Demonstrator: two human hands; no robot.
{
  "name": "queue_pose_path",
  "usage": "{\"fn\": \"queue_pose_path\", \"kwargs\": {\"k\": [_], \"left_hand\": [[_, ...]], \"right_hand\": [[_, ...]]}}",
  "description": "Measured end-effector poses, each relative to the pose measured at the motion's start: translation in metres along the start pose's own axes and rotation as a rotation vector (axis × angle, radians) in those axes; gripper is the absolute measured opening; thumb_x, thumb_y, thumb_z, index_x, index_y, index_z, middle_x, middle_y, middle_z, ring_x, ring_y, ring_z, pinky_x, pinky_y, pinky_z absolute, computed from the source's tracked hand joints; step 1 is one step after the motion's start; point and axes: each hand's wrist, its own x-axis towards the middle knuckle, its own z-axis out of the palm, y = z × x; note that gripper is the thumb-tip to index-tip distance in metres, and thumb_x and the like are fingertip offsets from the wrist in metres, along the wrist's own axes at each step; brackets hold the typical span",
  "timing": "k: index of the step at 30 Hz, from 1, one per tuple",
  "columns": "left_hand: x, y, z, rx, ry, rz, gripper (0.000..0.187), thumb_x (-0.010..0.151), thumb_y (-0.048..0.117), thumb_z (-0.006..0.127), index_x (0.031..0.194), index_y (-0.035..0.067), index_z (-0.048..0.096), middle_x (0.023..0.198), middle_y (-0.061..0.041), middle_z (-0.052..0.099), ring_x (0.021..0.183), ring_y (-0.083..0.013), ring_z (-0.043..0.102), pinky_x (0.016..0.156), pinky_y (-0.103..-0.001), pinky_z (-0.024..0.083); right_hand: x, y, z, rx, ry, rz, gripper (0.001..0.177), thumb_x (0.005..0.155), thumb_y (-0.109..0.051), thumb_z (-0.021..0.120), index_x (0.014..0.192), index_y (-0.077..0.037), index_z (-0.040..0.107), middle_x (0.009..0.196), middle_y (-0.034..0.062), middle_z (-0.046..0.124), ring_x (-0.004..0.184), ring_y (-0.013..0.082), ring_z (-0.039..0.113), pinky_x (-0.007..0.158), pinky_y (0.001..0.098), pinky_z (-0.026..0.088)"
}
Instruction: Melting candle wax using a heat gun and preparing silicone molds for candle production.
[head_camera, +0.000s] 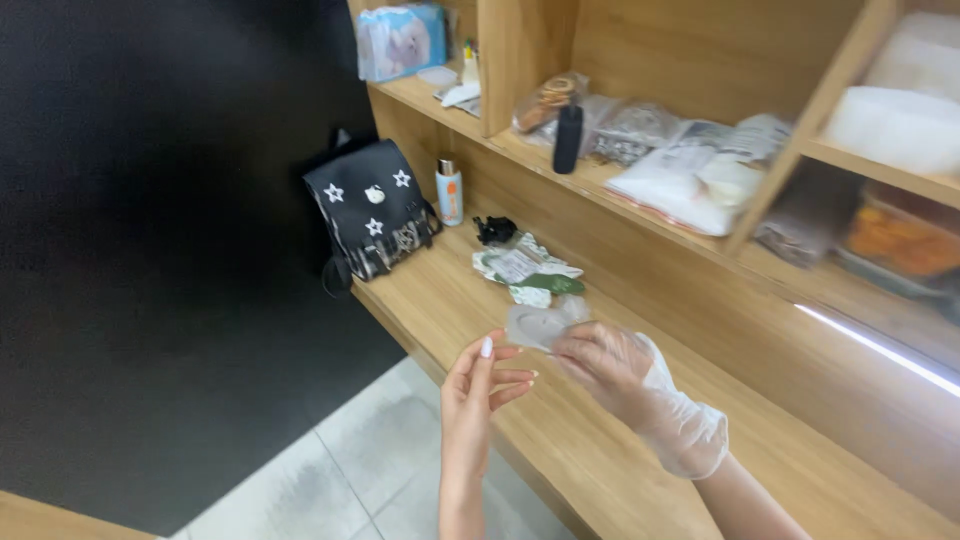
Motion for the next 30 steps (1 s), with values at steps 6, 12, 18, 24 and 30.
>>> {"fn": "queue_pose_path", "kwargs": {"k": [6, 12, 18, 24, 30], "left_hand": [[0.067, 0.082, -0.089, 0.043, 0.239, 0.011, 0.037, 0.098, 0.016, 0.056, 0.128, -0.003, 0.069, 0.101, -0.018, 0.068, 0.083, -0.0241, 0.067, 0.076, -0.036, 0.057], [0.128, 0.076, -0.154, 0.139, 0.273, -0.206, 0.034, 0.099, 0.009, 0.056, 0.128, -0.001, 0.070, 0.101, -0.018, 0.073, 0.082, -0.0250, 0.072, 0.075, -0.036, 0.061], [0.212, 0.018, -0.268, 0.122, 0.191, -0.119, 0.035, 0.092, -0.005, 0.057, 0.124, -0.007, 0.068, 0.095, -0.027, 0.078, 0.078, -0.0325, 0.077, 0.070, -0.040, 0.064], [0.328, 0.030, -0.345, 0.156, 0.336, -0.027, 0.029, 0.094, -0.003, 0.061, 0.120, -0.009, 0.071, 0.091, -0.026, 0.078, 0.072, -0.0304, 0.072, 0.067, -0.036, 0.057], [0.445, 0.083, -0.351, 0.316, 0.300, -0.079, 0.028, 0.093, -0.004, 0.059, 0.117, -0.006, 0.072, 0.088, -0.024, 0.080, 0.071, -0.0271, 0.075, 0.065, -0.034, 0.059]], "right_hand": [[0.104, 0.030, 0.116, -0.213, 0.076, -0.120, 0.021, 0.086, -0.005, 0.077, 0.103, -0.005, 0.065, 0.101, 0.0045, 0.066, 0.077, 0.0219, 0.066, 0.062, 0.0341, 0.050], [0.171, 0.125, 0.243, -0.481, 0.001, -0.064, 0.018, 0.096, -0.021, 0.069, 0.110, -0.016, 0.060, 0.098, 0.0024, 0.057, 0.070, 0.0226, 0.057, 0.067, 0.0350, 0.045], [0.276, 0.192, 0.329, -0.628, 0.161, -0.151, 0.016, 0.094, -0.011, 0.073, 0.107, -0.009, 0.064, 0.100, 0.0023, 0.060, 0.077, 0.0156, 0.060, 0.073, 0.0299, 0.043], [0.343, 0.282, 0.432, -0.711, 0.204, -0.098, 0.010, 0.090, -0.008, 0.072, 0.096, -0.011, 0.065, 0.094, 0.0002, 0.056, 0.077, 0.0155, 0.060, 0.075, 0.0304, 0.042], [0.380, 0.345, 0.487, -0.727, 0.000, -0.010, 0.006, 0.087, -0.016, 0.068, 0.094, -0.017, 0.068, 0.087, 0.0000, 0.055, 0.081, 0.0181, 0.058, 0.083, 0.0331, 0.040]]}}
